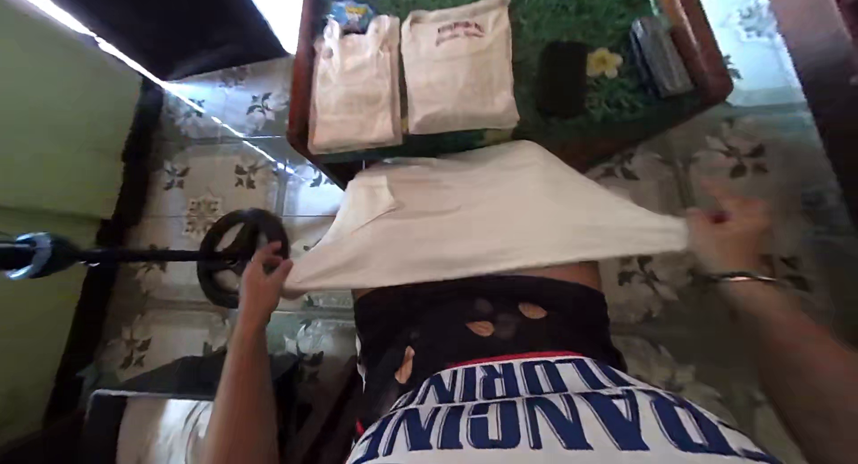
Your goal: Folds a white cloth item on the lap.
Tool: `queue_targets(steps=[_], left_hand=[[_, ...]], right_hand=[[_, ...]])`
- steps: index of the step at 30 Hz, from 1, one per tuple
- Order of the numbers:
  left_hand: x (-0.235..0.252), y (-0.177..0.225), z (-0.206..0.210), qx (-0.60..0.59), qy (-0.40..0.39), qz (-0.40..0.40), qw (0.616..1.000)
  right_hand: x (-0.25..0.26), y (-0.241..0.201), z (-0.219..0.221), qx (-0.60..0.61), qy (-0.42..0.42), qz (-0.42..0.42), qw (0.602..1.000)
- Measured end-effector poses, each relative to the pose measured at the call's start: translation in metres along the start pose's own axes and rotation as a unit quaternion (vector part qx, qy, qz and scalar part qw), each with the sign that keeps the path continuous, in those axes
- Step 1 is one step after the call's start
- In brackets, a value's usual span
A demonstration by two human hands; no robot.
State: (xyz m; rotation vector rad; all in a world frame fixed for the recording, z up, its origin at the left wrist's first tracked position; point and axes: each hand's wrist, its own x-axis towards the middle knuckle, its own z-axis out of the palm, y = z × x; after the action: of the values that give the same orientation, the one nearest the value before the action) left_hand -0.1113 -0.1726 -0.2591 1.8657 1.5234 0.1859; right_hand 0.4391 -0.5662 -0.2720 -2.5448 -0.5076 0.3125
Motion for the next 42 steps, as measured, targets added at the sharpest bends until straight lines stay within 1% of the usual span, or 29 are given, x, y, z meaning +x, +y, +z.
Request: queue_targets(steps=[2, 3, 5, 7, 9, 12, 15, 17, 18, 20, 21, 22, 23, 25, 27, 29, 31, 32, 33, 34, 36, 37, 39, 42], left_hand=[[-0.01, -0.011, 0.026, -0.027, -0.01, -0.023, 0.999], [-0.012, -0.01, 0.031, -0.039, -0.001, -0.024, 0.999], [-0.01, -0.004, 0.028, -0.043, 0.019, -0.01, 0.999], [-0.001, -0.001, 0.013, -0.018, 0.026, 0.018, 0.999], [0.005, 0.002, -0.005, 0.022, 0.033, 0.048, 0.998], [-0.001, 0.02, -0.025, 0.068, 0.044, 0.081, 0.993], [-0.016, 0.034, -0.03, 0.067, 0.051, 0.08, 0.993], [-0.025, 0.033, -0.023, 0.064, 0.03, 0.085, 0.994], [-0.028, 0.028, -0.015, 0.062, 0.014, 0.082, 0.995], [-0.036, 0.016, 0.009, 0.078, -0.015, 0.056, 0.995], [-0.042, 0.01, 0.022, 0.101, -0.011, 0.057, 0.993], [-0.047, 0.005, 0.032, 0.117, 0.009, 0.071, 0.991], [-0.05, 0.007, 0.04, 0.109, 0.043, 0.099, 0.988], [-0.05, 0.028, 0.054, 0.059, 0.113, 0.168, 0.978], [-0.056, 0.066, 0.066, 0.027, 0.128, 0.221, 0.966], [-0.063, 0.107, 0.081, 0.033, 0.1, 0.283, 0.953], [-0.072, 0.13, 0.102, 0.077, 0.042, 0.328, 0.941], [-0.074, 0.132, 0.115, 0.116, 0.01, 0.331, 0.936], [-0.075, 0.129, 0.128, 0.162, -0.012, 0.325, 0.932], [-0.074, 0.122, 0.137, 0.198, -0.008, 0.321, 0.926], [-0.071, 0.113, 0.141, 0.196, 0.003, 0.3, 0.933], [-0.07, 0.108, 0.138, 0.183, 0.0, 0.285, 0.941], [-0.068, 0.095, 0.133, 0.145, -0.006, 0.258, 0.955], [-0.056, 0.072, 0.13, 0.052, 0.019, 0.248, 0.967]], right_hand=[[-0.014, 0.018, 0.029, 0.022, -0.002, 0.059, 0.998], [-0.018, 0.021, 0.037, 0.032, 0.003, 0.076, 0.997], [-0.015, 0.022, 0.045, 0.026, 0.017, 0.081, 0.996], [-0.005, 0.019, 0.036, 0.006, 0.03, 0.079, 0.996], [0.003, 0.016, 0.018, 0.004, 0.057, 0.071, 0.996], [0.004, 0.009, -0.013, -0.006, 0.103, 0.037, 0.994], [-0.006, 0.007, -0.035, -0.032, 0.139, 0.005, 0.99], [-0.014, 0.012, -0.04, -0.042, 0.158, 0.012, 0.986], [-0.019, 0.018, -0.038, -0.058, 0.155, 0.016, 0.986], [-0.031, 0.032, -0.024, -0.102, 0.123, 0.026, 0.987], [-0.042, 0.037, -0.013, -0.113, 0.095, 0.035, 0.988], [-0.052, 0.037, -0.001, -0.112, 0.07, 0.037, 0.991], [-0.059, 0.035, 0.012, -0.099, 0.066, 0.013, 0.993], [-0.067, 0.015, 0.031, -0.055, 0.071, -0.068, 0.994], [-0.071, -0.022, 0.044, 0.027, 0.089, -0.164, 0.982], [-0.075, -0.068, 0.052, 0.076, 0.059, -0.229, 0.969], [-0.085, -0.102, 0.058, 0.039, -0.005, -0.267, 0.963], [-0.09, -0.111, 0.062, -0.003, -0.052, -0.263, 0.963], [-0.093, -0.114, 0.067, -0.04, -0.111, -0.238, 0.964], [-0.093, -0.11, 0.074, -0.071, -0.146, -0.221, 0.962], [-0.086, -0.1, 0.08, -0.072, -0.169, -0.19, 0.965], [-0.082, -0.094, 0.081, -0.054, -0.165, -0.175, 0.969], [-0.077, -0.079, 0.081, 0.019, -0.159, -0.142, 0.977], [-0.07, -0.061, 0.084, 0.162, -0.178, -0.091, 0.966]])
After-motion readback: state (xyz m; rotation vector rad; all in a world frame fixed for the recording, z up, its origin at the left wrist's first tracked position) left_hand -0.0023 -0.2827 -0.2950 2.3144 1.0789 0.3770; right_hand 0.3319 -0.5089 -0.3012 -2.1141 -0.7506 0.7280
